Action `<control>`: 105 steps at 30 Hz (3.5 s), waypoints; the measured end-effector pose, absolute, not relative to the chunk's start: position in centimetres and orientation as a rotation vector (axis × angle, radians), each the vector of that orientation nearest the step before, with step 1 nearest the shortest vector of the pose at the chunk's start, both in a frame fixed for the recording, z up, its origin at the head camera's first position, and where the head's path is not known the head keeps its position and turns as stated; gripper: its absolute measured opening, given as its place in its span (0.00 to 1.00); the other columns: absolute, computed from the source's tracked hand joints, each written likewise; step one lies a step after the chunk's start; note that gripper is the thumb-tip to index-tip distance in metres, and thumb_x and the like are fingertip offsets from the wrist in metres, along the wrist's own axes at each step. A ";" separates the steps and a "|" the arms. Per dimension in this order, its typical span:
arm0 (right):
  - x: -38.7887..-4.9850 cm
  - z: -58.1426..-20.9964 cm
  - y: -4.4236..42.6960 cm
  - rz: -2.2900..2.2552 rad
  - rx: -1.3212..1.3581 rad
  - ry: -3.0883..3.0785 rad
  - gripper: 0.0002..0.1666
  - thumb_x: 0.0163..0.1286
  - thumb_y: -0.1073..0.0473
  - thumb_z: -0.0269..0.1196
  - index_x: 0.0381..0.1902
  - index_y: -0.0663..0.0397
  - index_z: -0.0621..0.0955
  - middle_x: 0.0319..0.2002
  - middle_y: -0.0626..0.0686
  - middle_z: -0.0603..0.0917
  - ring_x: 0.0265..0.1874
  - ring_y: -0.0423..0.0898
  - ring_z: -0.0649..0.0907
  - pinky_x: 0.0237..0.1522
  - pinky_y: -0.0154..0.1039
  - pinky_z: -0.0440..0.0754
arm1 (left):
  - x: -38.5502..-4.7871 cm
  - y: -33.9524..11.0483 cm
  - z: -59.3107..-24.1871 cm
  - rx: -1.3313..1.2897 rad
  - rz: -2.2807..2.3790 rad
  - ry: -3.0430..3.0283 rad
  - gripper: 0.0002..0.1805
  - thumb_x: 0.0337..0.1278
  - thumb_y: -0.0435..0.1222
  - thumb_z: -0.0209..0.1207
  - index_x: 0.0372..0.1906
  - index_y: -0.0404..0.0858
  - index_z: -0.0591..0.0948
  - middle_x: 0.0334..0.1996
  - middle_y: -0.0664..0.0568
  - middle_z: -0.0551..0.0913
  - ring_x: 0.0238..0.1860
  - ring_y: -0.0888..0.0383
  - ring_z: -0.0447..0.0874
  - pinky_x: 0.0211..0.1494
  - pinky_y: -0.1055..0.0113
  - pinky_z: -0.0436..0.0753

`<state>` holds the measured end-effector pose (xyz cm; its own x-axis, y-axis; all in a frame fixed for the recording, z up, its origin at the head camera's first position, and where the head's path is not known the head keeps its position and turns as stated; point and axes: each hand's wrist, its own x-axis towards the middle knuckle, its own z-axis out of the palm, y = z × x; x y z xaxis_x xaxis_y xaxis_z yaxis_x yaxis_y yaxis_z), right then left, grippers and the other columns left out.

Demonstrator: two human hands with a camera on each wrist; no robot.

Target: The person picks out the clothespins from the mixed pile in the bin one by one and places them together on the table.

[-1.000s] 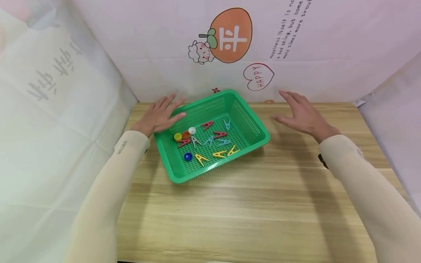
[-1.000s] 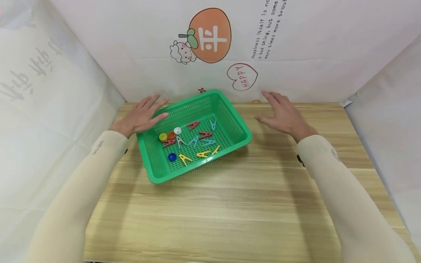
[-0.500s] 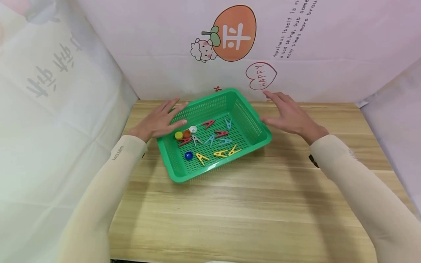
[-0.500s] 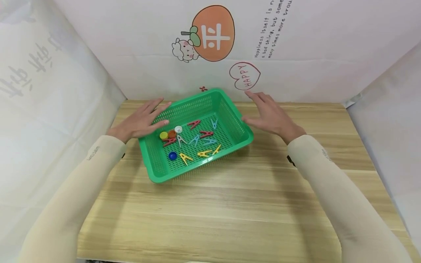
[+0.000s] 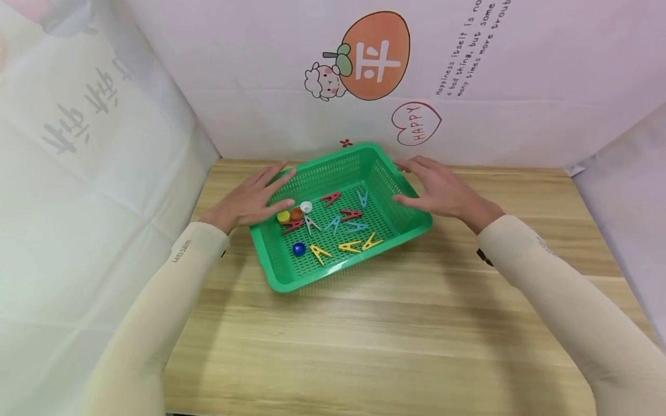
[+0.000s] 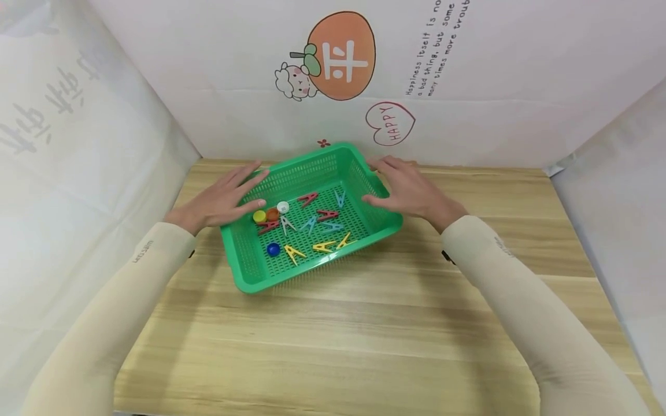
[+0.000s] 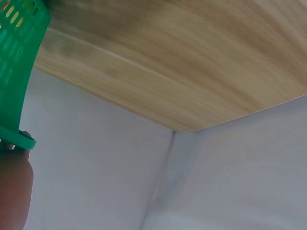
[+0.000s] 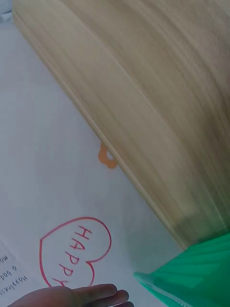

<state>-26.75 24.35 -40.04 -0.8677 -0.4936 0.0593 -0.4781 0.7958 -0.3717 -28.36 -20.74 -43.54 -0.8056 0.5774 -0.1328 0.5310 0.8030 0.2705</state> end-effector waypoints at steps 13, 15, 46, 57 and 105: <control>-27.4 -39.1 20.5 -0.601 -0.989 2.865 0.42 0.70 0.38 0.72 0.72 0.59 0.81 0.71 0.61 0.82 0.73 0.62 0.78 0.74 0.67 0.77 | -28.0 -21.1 -44.3 0.901 0.345 2.833 0.48 0.81 0.69 0.40 0.91 0.50 0.47 0.91 0.46 0.44 0.90 0.39 0.44 0.91 0.37 0.48; -27.4 -39.0 20.0 -0.603 -1.021 2.852 0.40 0.70 0.40 0.73 0.70 0.60 0.82 0.69 0.61 0.83 0.71 0.62 0.80 0.73 0.66 0.79 | -28.0 -21.1 -44.4 0.907 0.346 2.838 0.48 0.81 0.70 0.39 0.91 0.50 0.47 0.91 0.46 0.44 0.90 0.38 0.45 0.91 0.37 0.48; -29.1 -39.4 11.7 -0.442 -1.366 2.573 0.30 0.70 0.42 0.75 0.60 0.55 0.88 0.55 0.54 0.88 0.53 0.49 0.88 0.62 0.51 0.88 | -28.4 -20.8 -45.4 0.928 0.247 2.850 0.47 0.82 0.68 0.40 0.91 0.47 0.48 0.91 0.45 0.46 0.90 0.40 0.45 0.91 0.39 0.48; -29.8 -41.0 8.8 -0.205 -1.503 2.470 0.31 0.70 0.39 0.74 0.56 0.59 0.87 0.51 0.55 0.88 0.48 0.50 0.90 0.54 0.47 0.92 | -28.5 -20.8 -45.2 0.921 0.246 2.864 0.47 0.82 0.69 0.38 0.91 0.49 0.48 0.91 0.46 0.46 0.90 0.42 0.45 0.91 0.40 0.48; -32.5 -46.4 3.3 -0.050 -1.460 2.261 0.12 0.70 0.52 0.74 0.44 0.52 0.87 0.37 0.48 0.88 0.29 0.39 0.82 0.37 0.36 0.83 | -28.1 -20.7 -45.0 0.892 0.238 2.881 0.45 0.83 0.63 0.44 0.91 0.47 0.48 0.91 0.47 0.46 0.90 0.43 0.46 0.91 0.41 0.50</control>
